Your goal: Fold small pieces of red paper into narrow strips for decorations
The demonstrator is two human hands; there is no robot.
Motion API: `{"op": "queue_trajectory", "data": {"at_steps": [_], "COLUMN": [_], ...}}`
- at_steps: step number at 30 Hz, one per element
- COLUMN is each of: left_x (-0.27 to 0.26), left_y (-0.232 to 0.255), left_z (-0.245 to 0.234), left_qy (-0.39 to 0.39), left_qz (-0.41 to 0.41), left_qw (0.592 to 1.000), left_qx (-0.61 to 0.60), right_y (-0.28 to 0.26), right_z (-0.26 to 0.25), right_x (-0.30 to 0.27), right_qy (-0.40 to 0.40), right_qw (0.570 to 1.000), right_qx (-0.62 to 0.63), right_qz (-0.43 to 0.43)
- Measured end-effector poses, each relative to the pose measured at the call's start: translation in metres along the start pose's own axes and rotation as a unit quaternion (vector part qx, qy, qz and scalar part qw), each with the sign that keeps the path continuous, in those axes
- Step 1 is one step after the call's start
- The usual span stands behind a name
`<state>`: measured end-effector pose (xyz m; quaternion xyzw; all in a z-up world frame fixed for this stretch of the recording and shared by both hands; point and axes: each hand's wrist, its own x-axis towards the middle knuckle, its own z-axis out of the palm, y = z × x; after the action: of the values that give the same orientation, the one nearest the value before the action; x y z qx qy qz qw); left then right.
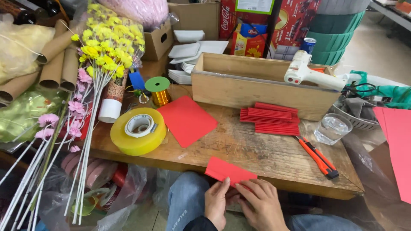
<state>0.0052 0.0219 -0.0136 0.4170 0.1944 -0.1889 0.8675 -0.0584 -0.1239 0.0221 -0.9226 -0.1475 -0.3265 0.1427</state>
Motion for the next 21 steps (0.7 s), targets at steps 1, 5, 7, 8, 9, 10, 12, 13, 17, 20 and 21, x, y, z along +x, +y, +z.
{"op": "queue_trajectory", "data": {"at_steps": [1,5,7,8,9,10,12,13,17,20,21], "left_x": [0.006,-0.019,-0.033,-0.036,-0.038,-0.041,-0.036,-0.034,-0.024,0.000,0.011], "left_y": [-0.006,0.040,0.060,0.067,0.074,0.081,0.089,0.094,0.106,0.106,0.105], "left_z": [-0.006,0.009,0.027,0.033,0.040,0.046,0.055,0.059,0.069,0.068,0.066], "left_qy": [-0.004,-0.007,-0.039,-0.046,-0.056,-0.065,-0.087,-0.102,-0.160,-0.154,-0.157], "left_qz": [0.067,0.390,0.519,0.518,0.548,0.576,0.591,0.604,0.613,0.637,0.653], "left_qw": [0.996,0.811,0.709,0.709,0.653,0.594,0.543,0.489,0.414,0.339,0.309], "left_qx": [0.061,0.437,0.477,0.477,0.519,0.558,0.590,0.621,0.654,0.675,0.673], "right_y": [-0.002,-0.003,-0.020,-0.021,-0.021,-0.023,-0.016,-0.014,0.035,0.064,0.070], "right_z": [-0.004,-0.045,-0.075,-0.081,-0.087,-0.093,-0.102,-0.105,-0.079,-0.057,-0.053], "right_x": [-0.004,0.017,0.044,0.049,0.055,0.061,0.074,0.081,0.074,0.068,0.067], "right_qy": [0.035,0.085,0.153,0.155,0.162,0.168,0.150,0.129,0.056,0.117,0.115], "right_qw": [0.999,0.994,0.984,0.983,0.984,0.984,0.988,0.989,0.986,0.988,0.988], "right_qx": [0.029,0.011,0.049,0.043,0.032,0.021,-0.029,-0.074,-0.156,-0.097,-0.101], "right_qz": [0.020,0.061,0.082,0.087,0.075,0.062,0.032,-0.003,-0.030,-0.033,-0.029]}}
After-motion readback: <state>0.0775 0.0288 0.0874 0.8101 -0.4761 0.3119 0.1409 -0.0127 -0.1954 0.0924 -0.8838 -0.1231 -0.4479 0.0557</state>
